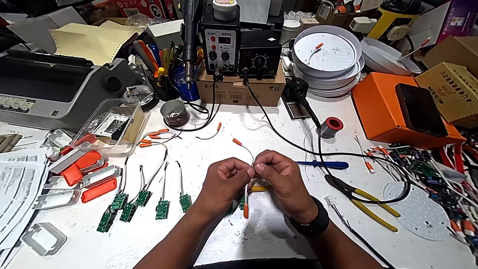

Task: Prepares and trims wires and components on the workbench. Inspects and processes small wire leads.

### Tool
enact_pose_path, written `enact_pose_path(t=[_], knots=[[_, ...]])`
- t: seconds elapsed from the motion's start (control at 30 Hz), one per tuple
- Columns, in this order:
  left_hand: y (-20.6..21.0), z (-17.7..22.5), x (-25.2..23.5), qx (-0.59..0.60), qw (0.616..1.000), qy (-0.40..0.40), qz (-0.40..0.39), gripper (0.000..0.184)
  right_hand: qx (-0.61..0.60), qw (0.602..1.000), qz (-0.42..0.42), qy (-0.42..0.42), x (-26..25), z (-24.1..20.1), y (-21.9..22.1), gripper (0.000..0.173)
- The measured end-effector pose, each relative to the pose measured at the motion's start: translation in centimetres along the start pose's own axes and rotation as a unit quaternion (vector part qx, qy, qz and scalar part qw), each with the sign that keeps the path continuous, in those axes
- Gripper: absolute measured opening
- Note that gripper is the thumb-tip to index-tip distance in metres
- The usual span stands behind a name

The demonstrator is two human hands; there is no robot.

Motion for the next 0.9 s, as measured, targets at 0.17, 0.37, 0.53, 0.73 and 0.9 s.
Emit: enact_pose_path(t=[0.17, 0.37, 0.53, 0.73, 0.9], knots=[[-0.2, 0.2, 0.0, -0.017, 0.999, 0.029, 0.005, 0.009, 0.003, 0.998, 0.065, -0.021, -0.2, -0.4, -1.4, 0.009], [-0.2, 0.2, 0.2, -0.045, 0.997, 0.060, -0.003, 0.007, 0.030, 0.999, -0.007, -0.014, -0.3, -0.7, -0.6, 0.018], [-0.4, -0.1, 0.2, -0.075, 0.995, 0.067, -0.018, 0.009, 0.070, 0.996, -0.029, -0.052, -0.4, -0.7, 0.1, 0.013], [-0.7, -0.5, 0.0, 0.029, 0.998, 0.005, -0.062, 0.013, 0.075, 0.989, -0.059, -0.114, -0.3, -1.3, 0.5, 0.016], [-0.8, -0.5, 0.0, 0.025, 0.998, 0.017, -0.052, 0.010, 0.121, 0.983, -0.010, -0.137, -0.4, -2.4, 0.1, 0.024]])
Point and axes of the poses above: each hand's wrist, its own x-axis away from the middle knuckle, its own y-axis out of the palm, z = x × y, the point moved 5 cm from there along -x, towards the middle knuckle, and after that the axes turned 10 degrees about x, right-handed, at the moved point
